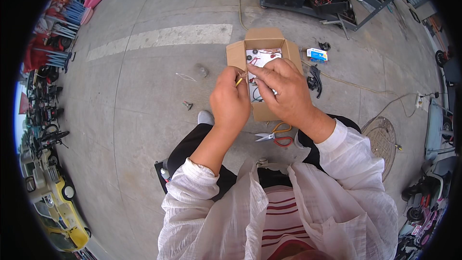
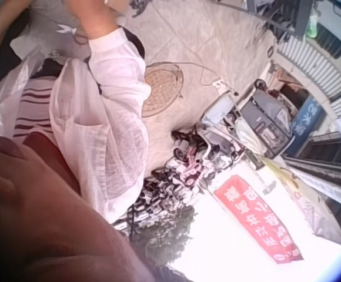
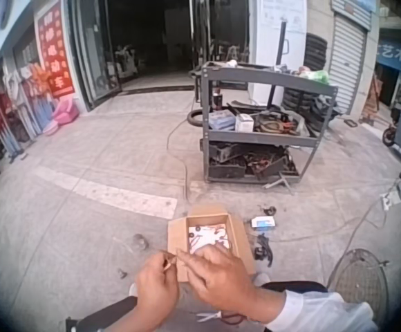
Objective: The person sits on the ground and uses scissors to cut and strip a yellow wire, then twists the exposed strands together. The person handles multiple wires from a cardboard box and places the prepared wire back into the box.
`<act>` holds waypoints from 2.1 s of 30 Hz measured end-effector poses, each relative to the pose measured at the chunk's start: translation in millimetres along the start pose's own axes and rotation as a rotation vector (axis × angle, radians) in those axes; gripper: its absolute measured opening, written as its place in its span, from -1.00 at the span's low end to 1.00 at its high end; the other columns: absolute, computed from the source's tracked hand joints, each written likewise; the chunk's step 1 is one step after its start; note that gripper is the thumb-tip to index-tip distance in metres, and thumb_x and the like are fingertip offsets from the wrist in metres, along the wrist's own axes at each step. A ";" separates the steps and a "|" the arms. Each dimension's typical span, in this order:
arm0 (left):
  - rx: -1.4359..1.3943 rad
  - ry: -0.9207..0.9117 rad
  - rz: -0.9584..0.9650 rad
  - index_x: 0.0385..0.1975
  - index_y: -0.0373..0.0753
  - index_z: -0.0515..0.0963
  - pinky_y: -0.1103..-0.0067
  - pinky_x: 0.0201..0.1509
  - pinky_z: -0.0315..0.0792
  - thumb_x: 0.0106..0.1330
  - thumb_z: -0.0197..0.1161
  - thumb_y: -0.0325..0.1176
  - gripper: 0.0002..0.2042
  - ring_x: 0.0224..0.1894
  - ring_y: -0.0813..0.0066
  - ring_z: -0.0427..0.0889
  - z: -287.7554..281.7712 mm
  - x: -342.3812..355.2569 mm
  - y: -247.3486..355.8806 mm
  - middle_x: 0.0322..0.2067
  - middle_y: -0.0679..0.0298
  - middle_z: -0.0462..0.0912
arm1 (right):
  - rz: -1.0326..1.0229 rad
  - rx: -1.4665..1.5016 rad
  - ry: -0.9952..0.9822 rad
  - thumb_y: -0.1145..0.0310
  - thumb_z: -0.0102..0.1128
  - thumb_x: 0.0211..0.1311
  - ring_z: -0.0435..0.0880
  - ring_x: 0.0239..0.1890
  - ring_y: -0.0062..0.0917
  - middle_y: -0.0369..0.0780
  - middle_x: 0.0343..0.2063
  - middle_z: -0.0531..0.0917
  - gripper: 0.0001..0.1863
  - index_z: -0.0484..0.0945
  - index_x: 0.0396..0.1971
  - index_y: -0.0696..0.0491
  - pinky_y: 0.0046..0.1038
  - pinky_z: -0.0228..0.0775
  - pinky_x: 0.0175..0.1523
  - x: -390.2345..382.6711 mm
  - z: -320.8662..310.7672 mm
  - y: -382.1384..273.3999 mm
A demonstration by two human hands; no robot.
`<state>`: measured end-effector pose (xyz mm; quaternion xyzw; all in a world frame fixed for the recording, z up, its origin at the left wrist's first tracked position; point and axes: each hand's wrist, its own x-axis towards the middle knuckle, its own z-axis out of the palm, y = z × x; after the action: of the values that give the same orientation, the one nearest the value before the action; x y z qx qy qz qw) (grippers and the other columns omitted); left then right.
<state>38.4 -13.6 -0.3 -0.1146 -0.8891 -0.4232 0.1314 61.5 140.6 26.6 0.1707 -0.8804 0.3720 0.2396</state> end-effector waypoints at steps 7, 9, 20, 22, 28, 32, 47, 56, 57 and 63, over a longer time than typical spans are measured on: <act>0.012 0.005 0.006 -0.31 -0.31 0.51 0.33 -0.29 0.45 0.33 0.20 -0.49 -0.95 -0.35 0.03 0.61 0.9 -0.3 0.4 -0.40 0.03 0.60 | 0.031 0.024 0.036 0.48 0.33 0.13 0.58 -0.24 -0.35 -0.25 -0.39 0.56 -0.82 0.69 -0.23 0.04 -0.32 0.48 -0.18 -3.2 2.4 -1.5; 0.028 -0.006 0.034 -0.30 -0.31 0.51 0.33 -0.28 0.45 0.32 0.20 -0.49 -0.95 -0.33 0.03 0.62 0.2 -1.4 1.6 -0.39 0.02 0.62 | 0.073 0.096 0.037 0.48 0.33 0.12 0.59 -0.24 -0.34 -0.24 -0.39 0.56 -0.88 0.66 -0.32 0.06 -0.31 0.47 -0.18 -2.2 3.2 0.5; -0.117 -0.070 -0.185 -0.29 -0.28 0.50 0.47 -0.36 0.38 0.46 0.18 -0.35 -0.87 -0.45 0.42 0.52 5.6 -4.4 -9.8 -0.42 0.21 0.60 | 0.417 0.047 0.388 0.49 0.30 0.16 0.58 -0.33 -0.41 -0.21 -0.38 0.59 -0.95 0.62 -0.38 0.12 -0.37 0.44 -0.27 31.6 -28.7 46.4; -0.278 -0.059 -0.291 -0.29 -0.24 0.49 0.56 -0.43 0.31 0.48 0.17 -0.34 -0.87 -0.52 0.60 0.42 4.2 -0.7 -23.7 -0.40 0.31 0.59 | 0.361 -0.130 0.442 0.47 0.30 0.17 0.60 -0.29 -0.39 -0.21 -0.37 0.60 -0.94 0.64 -0.37 0.09 -0.36 0.45 -0.25 34.8 -45.1 60.2; -0.988 -0.161 -0.678 -0.26 -0.18 0.46 0.73 -0.69 0.07 0.52 0.13 -0.33 -0.90 -0.70 0.83 0.14 -14.1 13.4 -12.9 -0.30 0.33 0.62 | 0.120 -0.180 -0.056 0.36 0.29 0.19 0.63 -0.20 -0.32 -0.25 -0.35 0.58 -0.92 0.63 -0.36 0.03 -0.29 0.49 -0.18 19.2 -33.1 50.3; -1.075 -0.306 -0.717 -0.25 -0.17 0.43 0.74 -0.70 0.09 0.53 0.11 -0.34 -0.90 -0.72 0.82 0.14 -7.2 9.8 -4.0 -0.27 0.25 0.64 | 0.053 -0.019 -0.215 0.35 0.26 0.21 0.63 -0.19 -0.31 -0.25 -0.35 0.56 -0.93 0.61 -0.36 0.01 -0.27 0.49 -0.15 10.3 -7.8 30.0; -0.533 -0.257 -0.240 -0.24 -0.23 0.50 0.59 -0.42 0.33 0.48 0.18 -0.38 -0.92 -0.51 0.60 0.40 0.2 -1.0 -17.0 -0.45 0.31 0.55 | 0.184 0.164 -0.030 0.40 0.33 0.12 0.63 -0.20 -0.31 -0.26 -0.29 0.60 -0.88 0.64 -0.31 0.01 -0.30 0.48 -0.14 11.0 5.6 15.0; -0.261 -0.193 -0.102 -0.21 -0.30 0.53 0.37 -0.28 0.48 0.41 0.22 -0.43 -0.91 -0.38 0.04 0.65 -4.7 -1.4 -2.4 -0.39 -0.01 0.65 | -0.003 0.057 -0.030 0.51 0.34 0.07 0.65 -0.21 -0.30 -0.23 -0.31 0.63 -0.83 0.63 -0.30 0.02 -0.32 0.50 -0.13 10.2 2.1 15.3; -0.262 -0.193 -0.106 -0.22 -0.30 0.53 0.37 -0.28 0.48 0.41 0.22 -0.44 -0.92 -0.38 0.04 0.65 -5.0 -1.0 -1.5 -0.39 -0.01 0.65 | -0.021 0.042 -0.027 0.51 0.34 0.07 0.65 -0.20 -0.30 -0.23 -0.31 0.63 -0.83 0.62 -0.31 0.02 -0.31 0.50 -0.13 10.0 1.7 15.4; -0.242 -0.189 -0.072 -0.20 -0.29 0.52 0.32 -0.27 0.49 0.38 0.21 -0.47 -0.92 -0.34 -0.04 0.65 -2.1 -1.7 -4.7 -0.38 -0.04 0.64 | -0.002 0.062 -0.078 0.43 0.31 0.08 0.63 -0.20 -0.31 -0.26 -0.33 0.57 -0.88 0.57 -0.37 0.01 -0.31 0.50 -0.18 9.3 0.6 8.8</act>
<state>38.8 -18.3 -3.0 -0.1367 -0.8436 -0.5190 0.0172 49.4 144.8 26.3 0.1931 -0.8771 0.3918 0.1998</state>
